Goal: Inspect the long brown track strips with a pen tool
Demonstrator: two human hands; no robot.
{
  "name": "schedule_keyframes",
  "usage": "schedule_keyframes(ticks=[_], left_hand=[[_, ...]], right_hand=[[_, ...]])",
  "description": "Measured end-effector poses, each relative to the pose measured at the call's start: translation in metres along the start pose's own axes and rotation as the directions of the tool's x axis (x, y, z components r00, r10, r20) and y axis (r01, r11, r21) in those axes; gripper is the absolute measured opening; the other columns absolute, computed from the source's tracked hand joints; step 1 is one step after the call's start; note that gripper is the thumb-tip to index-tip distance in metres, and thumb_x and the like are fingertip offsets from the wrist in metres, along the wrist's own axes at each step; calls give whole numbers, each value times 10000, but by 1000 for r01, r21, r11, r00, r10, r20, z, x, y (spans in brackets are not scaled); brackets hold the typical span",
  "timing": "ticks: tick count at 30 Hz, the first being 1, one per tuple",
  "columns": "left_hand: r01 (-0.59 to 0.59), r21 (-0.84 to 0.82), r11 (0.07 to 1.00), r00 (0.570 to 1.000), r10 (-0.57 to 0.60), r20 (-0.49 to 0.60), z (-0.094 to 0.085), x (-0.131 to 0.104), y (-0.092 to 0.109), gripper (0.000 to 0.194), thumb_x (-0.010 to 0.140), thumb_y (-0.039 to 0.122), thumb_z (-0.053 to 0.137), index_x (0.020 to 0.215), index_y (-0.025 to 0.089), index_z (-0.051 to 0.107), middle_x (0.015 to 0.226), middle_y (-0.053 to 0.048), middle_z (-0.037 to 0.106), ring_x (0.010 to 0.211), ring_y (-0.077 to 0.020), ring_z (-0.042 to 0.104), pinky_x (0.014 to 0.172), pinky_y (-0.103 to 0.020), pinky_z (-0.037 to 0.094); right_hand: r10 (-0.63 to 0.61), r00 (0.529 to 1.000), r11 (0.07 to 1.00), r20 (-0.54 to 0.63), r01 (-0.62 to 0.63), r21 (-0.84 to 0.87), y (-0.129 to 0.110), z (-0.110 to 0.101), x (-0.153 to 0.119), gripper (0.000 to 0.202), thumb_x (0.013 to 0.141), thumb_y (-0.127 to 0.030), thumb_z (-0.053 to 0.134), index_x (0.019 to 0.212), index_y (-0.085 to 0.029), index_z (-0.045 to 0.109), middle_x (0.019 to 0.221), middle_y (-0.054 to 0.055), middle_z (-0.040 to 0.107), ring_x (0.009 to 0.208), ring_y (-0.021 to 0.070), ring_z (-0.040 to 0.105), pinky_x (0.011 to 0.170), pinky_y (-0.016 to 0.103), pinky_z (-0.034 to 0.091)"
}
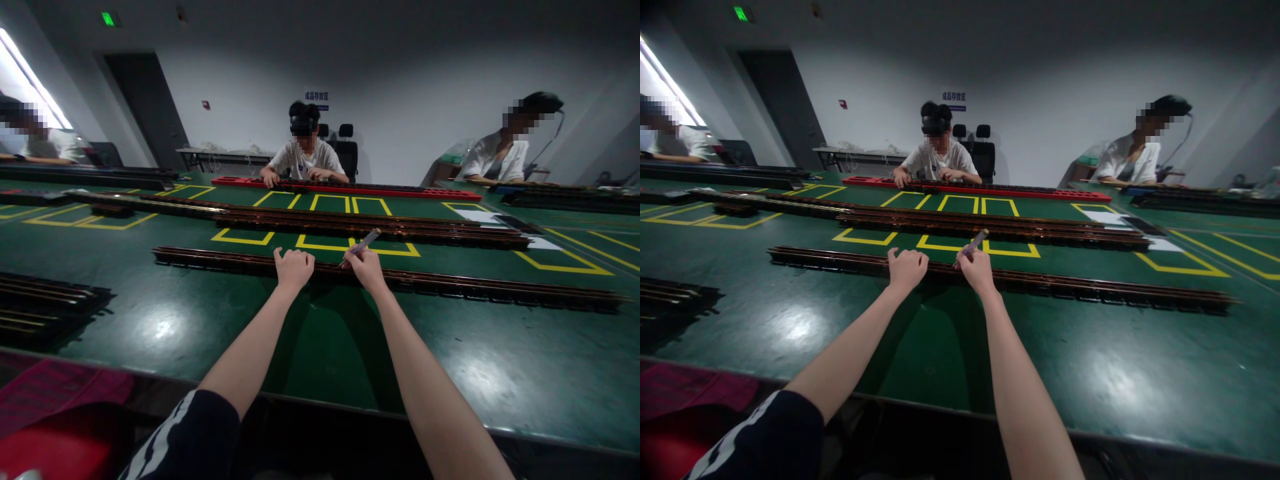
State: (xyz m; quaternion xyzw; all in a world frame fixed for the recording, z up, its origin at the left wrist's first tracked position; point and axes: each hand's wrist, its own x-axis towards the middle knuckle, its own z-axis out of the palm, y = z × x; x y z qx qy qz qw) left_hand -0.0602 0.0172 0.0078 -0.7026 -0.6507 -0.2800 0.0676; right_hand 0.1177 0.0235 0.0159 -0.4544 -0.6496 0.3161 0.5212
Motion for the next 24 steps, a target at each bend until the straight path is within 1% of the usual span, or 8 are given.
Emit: schedule_keyframes(ticks=[2,5,8,10,12,15,18,24], left_hand=[[-19,11,1000,1000,20,-22,1,-1,5,487,926,310,285,711,160,696,850,-119,732,792,-230,642,1026,-507,261],[-87,64,994,995,89,-41,5,-4,13,485,933,280,270,758,149,704,887,-122,732,829,-231,640,1001,-477,282],[-123,117,985,992,122,17,7,-4,18,481,933,259,262,785,138,702,901,-135,723,842,-239,636,880,-433,349],[-119,137,983,992,112,59,8,-3,20,479,931,252,257,793,134,700,909,-142,716,847,-244,634,807,-413,362],[-100,140,985,993,90,75,7,-1,21,483,930,253,252,792,130,698,906,-144,712,846,-243,633,784,-408,361],[-59,120,991,995,49,89,6,2,22,493,927,259,252,768,121,698,879,-146,712,835,-244,635,790,-414,361],[-36,96,995,995,27,98,4,4,21,490,917,258,262,742,117,698,853,-148,711,811,-243,637,798,-418,365],[-1,39,999,996,-2,90,1,4,10,472,900,262,290,695,129,694,798,-133,708,753,-220,638,851,-427,371]], right_hand=[[-5,1000,1000,3,5,-14,-1,0,0,170,814,-304,573,687,-193,585,625,31,660,610,197,656,656,352,546],[-19,1000,998,9,19,-56,-2,-1,1,193,825,-301,562,666,-194,585,609,33,660,612,201,660,669,355,545],[-23,1000,998,6,23,-66,-1,0,2,211,825,-332,571,664,-197,583,593,32,659,607,204,663,672,357,547],[-21,1000,999,11,21,-50,-1,1,2,209,819,-339,572,669,-194,585,603,34,662,607,201,665,667,351,548],[-20,1000,999,23,21,-38,-2,2,1,192,808,-321,569,668,-191,586,621,37,666,613,201,666,658,344,546],[-30,999,999,40,31,-29,-5,4,0,155,789,-287,572,667,-193,589,625,40,666,615,208,665,649,349,545],[-34,999,999,38,35,-19,-5,2,1,142,790,-285,574,683,-194,596,622,39,668,614,215,665,656,365,547],[-23,1000,999,19,23,-36,3,-5,4,170,797,-321,593,690,-192,614,641,43,674,651,228,666,699,407,550]])
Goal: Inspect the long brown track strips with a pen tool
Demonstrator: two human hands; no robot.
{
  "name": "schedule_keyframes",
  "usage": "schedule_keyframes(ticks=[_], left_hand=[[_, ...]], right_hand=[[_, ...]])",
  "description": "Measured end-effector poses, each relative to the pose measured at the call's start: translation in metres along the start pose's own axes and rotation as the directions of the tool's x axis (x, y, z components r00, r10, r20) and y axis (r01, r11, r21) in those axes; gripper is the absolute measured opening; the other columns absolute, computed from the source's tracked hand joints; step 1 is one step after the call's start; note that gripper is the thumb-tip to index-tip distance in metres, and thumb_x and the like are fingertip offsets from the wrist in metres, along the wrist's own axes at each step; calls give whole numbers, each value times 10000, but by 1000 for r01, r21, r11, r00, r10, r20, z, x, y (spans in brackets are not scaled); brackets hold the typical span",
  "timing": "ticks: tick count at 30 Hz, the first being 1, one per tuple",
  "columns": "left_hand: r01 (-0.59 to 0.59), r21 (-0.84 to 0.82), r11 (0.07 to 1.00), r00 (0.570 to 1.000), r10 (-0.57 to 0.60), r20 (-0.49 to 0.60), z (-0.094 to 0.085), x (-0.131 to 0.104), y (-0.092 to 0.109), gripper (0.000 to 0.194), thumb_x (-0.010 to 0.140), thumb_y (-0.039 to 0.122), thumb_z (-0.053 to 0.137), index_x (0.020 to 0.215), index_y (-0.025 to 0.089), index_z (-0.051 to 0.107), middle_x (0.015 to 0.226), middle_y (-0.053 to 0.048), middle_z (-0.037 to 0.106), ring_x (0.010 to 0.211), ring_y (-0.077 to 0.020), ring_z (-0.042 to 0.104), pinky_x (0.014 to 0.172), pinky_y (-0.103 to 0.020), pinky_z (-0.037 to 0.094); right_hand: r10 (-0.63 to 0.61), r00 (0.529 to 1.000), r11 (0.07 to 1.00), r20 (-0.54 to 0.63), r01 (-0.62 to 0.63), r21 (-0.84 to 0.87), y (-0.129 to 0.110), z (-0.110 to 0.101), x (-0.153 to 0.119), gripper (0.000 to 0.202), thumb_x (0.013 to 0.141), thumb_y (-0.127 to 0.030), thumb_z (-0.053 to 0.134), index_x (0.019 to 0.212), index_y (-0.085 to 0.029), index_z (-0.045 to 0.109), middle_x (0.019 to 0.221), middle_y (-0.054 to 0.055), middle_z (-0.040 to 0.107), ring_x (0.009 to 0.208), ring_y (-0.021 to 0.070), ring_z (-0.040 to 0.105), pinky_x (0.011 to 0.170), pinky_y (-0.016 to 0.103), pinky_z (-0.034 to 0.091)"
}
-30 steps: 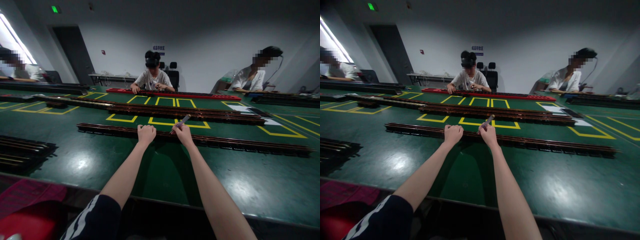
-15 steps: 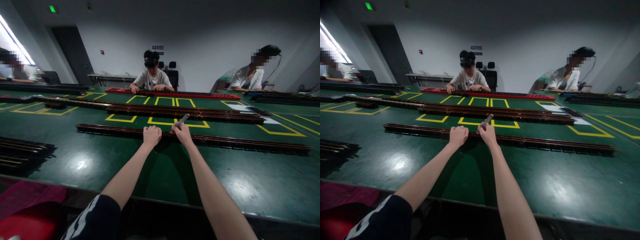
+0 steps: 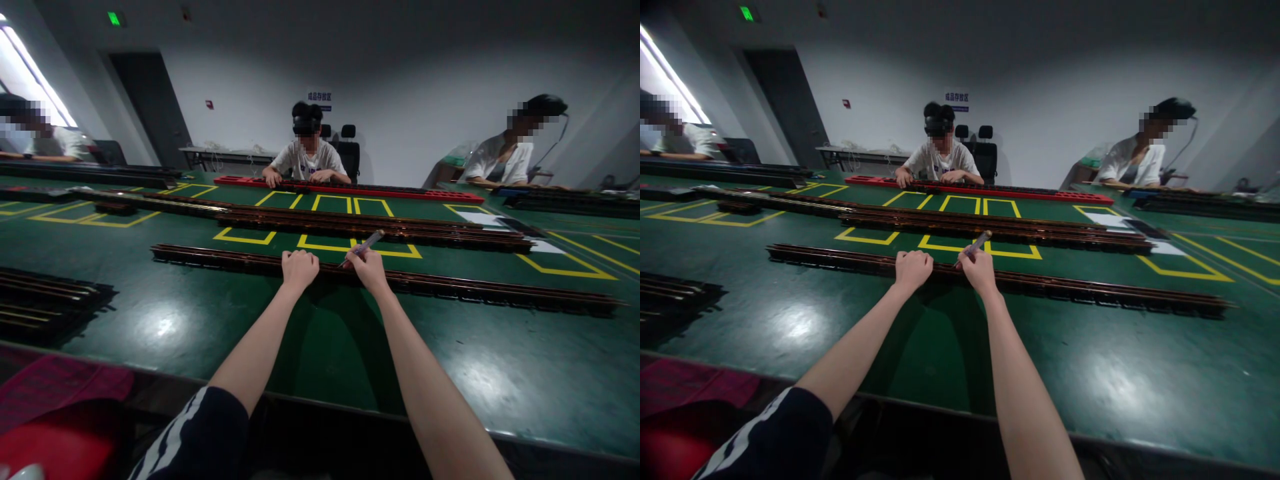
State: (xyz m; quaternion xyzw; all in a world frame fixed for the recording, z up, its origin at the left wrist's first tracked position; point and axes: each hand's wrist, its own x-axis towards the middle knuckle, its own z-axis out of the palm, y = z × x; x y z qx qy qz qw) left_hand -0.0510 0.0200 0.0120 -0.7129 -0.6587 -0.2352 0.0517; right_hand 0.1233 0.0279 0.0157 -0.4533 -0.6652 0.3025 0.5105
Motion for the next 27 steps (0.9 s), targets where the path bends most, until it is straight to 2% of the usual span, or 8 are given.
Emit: schedule_keyframes(ticks=[12,22,27], left_hand=[[2,25,1000,1000,-1,-8,1,3,-8,449,886,271,308,700,135,692,838,-138,715,786,-234,641,865,-442,380],[29,-38,999,1000,-29,11,2,5,-17,444,875,304,308,569,173,601,711,-103,683,678,-203,604,891,-450,371],[31,-38,999,999,-32,-5,2,6,-23,453,881,314,294,568,179,593,685,-95,676,667,-200,597,910,-451,362]], right_hand=[[25,1000,999,8,-25,20,4,1,1,168,796,-336,600,707,-194,606,634,37,684,630,220,674,702,412,561],[22,1000,1000,20,-22,2,-1,1,-1,164,807,-319,593,711,-187,609,658,39,685,645,206,669,689,379,556],[18,1000,998,-23,-19,-51,-7,1,-3,152,804,-282,579,689,-188,611,626,35,671,627,213,658,675,380,544]])
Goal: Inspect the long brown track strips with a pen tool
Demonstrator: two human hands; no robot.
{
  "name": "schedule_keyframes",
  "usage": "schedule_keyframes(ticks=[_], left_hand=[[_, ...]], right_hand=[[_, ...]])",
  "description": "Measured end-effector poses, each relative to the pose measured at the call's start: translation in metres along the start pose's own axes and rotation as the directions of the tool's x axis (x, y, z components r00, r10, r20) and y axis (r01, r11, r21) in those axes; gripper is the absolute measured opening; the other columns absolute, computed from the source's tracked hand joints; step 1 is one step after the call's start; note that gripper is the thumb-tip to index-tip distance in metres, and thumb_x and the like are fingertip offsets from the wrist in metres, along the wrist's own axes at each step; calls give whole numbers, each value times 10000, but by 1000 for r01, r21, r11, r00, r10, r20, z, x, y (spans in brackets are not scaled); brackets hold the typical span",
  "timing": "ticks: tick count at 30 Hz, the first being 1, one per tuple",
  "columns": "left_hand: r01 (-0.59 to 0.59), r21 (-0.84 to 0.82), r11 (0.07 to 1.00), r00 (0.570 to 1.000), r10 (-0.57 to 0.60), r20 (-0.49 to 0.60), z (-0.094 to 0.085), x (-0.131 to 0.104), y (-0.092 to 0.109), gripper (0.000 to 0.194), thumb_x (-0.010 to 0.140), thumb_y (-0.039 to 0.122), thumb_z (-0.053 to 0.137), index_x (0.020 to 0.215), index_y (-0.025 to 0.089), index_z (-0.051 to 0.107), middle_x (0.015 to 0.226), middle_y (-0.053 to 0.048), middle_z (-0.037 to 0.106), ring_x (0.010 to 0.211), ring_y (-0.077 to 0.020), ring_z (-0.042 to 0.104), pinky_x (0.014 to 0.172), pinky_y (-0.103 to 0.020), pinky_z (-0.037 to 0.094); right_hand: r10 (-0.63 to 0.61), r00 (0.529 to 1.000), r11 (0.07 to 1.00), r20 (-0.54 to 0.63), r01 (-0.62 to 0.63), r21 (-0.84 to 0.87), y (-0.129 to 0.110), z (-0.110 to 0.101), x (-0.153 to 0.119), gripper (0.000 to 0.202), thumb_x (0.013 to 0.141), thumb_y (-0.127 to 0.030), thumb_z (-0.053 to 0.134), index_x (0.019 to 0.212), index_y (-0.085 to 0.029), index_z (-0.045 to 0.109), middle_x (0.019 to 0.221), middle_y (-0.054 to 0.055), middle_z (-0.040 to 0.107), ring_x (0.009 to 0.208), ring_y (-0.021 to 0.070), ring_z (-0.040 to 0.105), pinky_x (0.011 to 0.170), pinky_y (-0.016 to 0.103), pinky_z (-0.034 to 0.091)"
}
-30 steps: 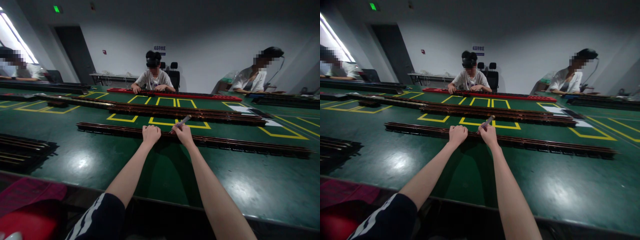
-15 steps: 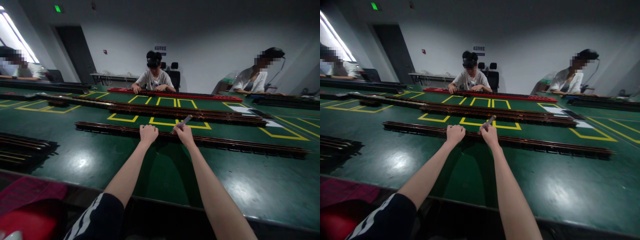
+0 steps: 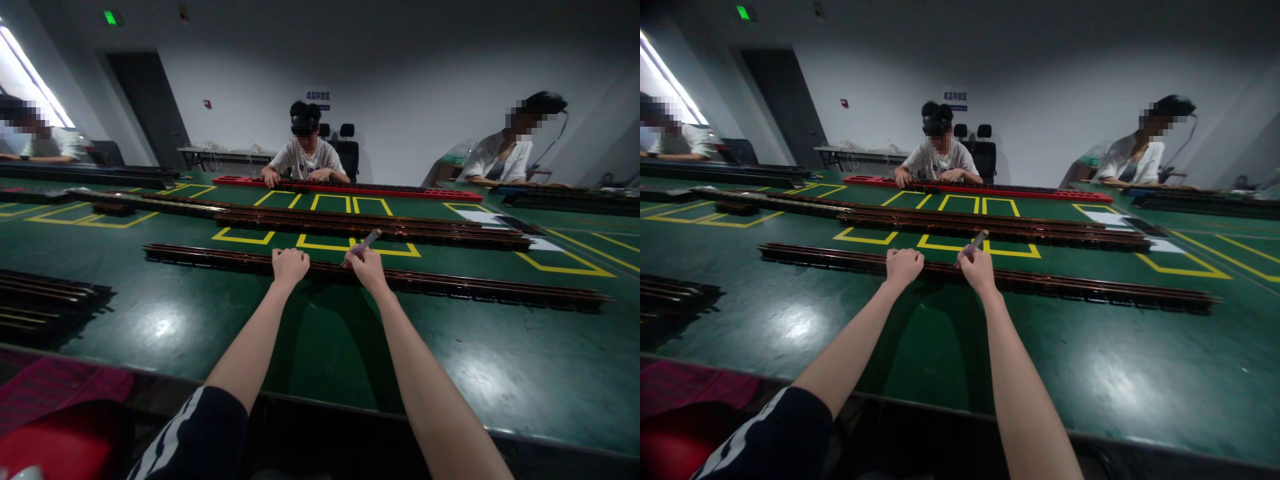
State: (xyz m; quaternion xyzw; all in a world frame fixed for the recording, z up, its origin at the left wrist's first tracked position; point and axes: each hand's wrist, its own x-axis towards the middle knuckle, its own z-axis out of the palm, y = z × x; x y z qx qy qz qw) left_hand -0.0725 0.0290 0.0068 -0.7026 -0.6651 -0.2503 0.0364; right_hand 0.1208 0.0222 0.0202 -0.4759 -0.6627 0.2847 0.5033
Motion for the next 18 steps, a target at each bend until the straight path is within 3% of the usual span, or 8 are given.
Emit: schedule_keyframes(ticks=[8,14,18], left_hand=[[-3,14,1000,1000,3,11,-3,-1,0,463,880,314,289,604,167,629,715,-103,686,693,-199,617,918,-444,358],[5,32,999,1000,-5,13,-4,0,1,451,880,316,301,630,156,640,767,-116,702,731,-205,627,922,-446,364],[3,35,999,1000,-3,6,-4,-1,2,448,886,309,298,621,161,628,753,-109,699,714,-201,624,924,-446,365]], right_hand=[[-19,1000,1000,-24,19,8,4,-4,3,161,798,-308,572,690,-201,624,623,34,670,637,225,657,670,379,543],[-28,992,997,-123,18,-78,-2,-5,1,190,797,-282,554,629,-203,592,567,38,636,584,220,638,628,357,519],[-18,996,995,-83,10,-97,2,-4,1,197,801,-292,543,634,-199,590,570,40,636,551,209,623,571,335,502]])
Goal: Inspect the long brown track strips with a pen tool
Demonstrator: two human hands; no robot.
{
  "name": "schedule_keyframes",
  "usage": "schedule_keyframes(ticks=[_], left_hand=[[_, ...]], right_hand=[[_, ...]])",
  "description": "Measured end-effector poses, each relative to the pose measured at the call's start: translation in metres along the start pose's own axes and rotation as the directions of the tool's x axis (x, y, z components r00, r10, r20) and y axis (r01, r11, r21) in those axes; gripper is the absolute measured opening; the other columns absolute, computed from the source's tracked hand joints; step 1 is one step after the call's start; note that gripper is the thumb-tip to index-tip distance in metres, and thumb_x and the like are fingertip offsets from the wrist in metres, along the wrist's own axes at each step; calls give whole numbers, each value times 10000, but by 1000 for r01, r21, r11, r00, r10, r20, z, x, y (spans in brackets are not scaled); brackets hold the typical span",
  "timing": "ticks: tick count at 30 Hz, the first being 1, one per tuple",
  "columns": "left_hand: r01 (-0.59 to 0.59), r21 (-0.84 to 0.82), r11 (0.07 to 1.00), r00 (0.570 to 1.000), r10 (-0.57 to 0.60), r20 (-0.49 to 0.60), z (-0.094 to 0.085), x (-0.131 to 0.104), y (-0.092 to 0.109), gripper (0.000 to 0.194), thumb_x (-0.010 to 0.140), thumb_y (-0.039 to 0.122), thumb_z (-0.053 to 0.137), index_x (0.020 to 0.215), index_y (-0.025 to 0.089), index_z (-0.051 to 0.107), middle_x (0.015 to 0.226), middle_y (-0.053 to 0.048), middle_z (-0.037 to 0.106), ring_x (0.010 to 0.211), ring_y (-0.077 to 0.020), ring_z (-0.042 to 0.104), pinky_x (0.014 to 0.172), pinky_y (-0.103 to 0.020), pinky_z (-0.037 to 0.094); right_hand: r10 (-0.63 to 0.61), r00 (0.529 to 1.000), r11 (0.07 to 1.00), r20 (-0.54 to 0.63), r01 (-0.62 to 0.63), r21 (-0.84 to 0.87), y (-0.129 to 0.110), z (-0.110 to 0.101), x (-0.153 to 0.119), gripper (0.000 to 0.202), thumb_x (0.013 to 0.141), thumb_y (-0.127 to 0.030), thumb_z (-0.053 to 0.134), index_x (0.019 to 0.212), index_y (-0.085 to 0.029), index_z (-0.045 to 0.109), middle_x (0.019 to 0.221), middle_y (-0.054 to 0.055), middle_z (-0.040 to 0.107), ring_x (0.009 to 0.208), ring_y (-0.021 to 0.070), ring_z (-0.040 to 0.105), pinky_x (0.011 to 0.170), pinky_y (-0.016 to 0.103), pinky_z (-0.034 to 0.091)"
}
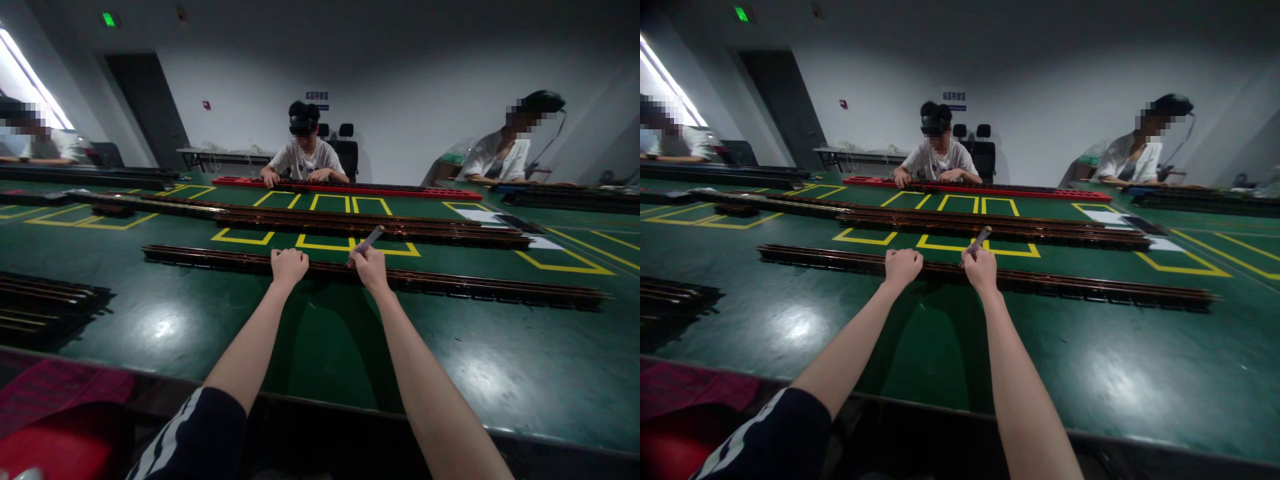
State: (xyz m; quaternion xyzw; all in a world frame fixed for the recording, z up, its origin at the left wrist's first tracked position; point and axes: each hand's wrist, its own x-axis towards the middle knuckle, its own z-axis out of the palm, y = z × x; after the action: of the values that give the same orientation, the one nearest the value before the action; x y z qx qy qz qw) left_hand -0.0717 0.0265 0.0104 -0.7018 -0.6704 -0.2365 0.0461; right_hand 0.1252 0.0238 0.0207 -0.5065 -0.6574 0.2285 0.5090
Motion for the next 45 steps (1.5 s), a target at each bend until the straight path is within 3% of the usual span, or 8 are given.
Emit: schedule_keyframes(ticks=[5,11,16,18,22,33,41,45], left_hand=[[-3,-7,1000,1000,3,18,-1,-1,0,437,887,306,300,628,164,623,741,-106,686,699,-202,617,872,-427,392],[-22,-6,1000,1000,22,-8,-1,-2,5,429,891,312,322,656,161,648,760,-106,699,716,-204,627,957,-460,335],[-148,52,988,986,151,-70,5,-6,24,467,917,282,274,750,156,692,888,-126,722,799,-223,639,928,-445,348],[-185,49,981,982,187,-24,8,-7,31,488,923,278,260,754,140,696,882,-138,718,794,-225,640,860,-417,383],[-135,12,991,990,134,37,9,-6,34,470,913,272,282,750,122,696,858,-150,706,790,-236,642,744,-382,411],[-49,-3,999,999,49,24,4,0,19,462,895,289,298,662,157,674,798,-119,709,730,-217,628,821,-410,412],[-7,-53,999,998,10,56,-1,-1,13,453,886,280,287,586,170,608,672,-97,658,641,-193,593,848,-410,400],[-14,-55,998,999,17,46,0,0,13,464,882,287,283,587,166,620,674,-107,657,651,-202,600,845,-419,398]], right_hand=[[-22,1000,1000,17,22,19,3,3,0,195,800,-336,544,665,-204,595,564,32,636,546,205,615,551,329,508],[-23,1000,999,5,23,39,3,4,0,212,786,-362,530,638,-218,580,560,31,629,532,197,597,537,322,503],[-38,999,999,9,37,28,6,4,2,226,791,-368,522,622,-225,567,549,22,623,545,197,597,572,328,514],[-41,999,999,12,41,20,7,4,2,215,793,-354,524,632,-220,571,545,23,623,551,203,604,590,336,519],[-43,999,998,17,42,47,9,4,2,208,792,-351,532,644,-214,582,570,28,637,559,204,612,602,343,524],[0,999,990,49,-7,138,2,10,-3,261,790,-435,585,673,-202,594,608,28,667,586,209,641,656,371,543],[17,1000,991,-13,-16,131,9,5,0,192,805,-333,573,674,-198,611,590,35,651,582,222,648,622,369,534],[-1,1000,994,9,0,107,11,5,1,202,814,-322,564,659,-199,610,593,38,647,584,216,647,628,366,536]])
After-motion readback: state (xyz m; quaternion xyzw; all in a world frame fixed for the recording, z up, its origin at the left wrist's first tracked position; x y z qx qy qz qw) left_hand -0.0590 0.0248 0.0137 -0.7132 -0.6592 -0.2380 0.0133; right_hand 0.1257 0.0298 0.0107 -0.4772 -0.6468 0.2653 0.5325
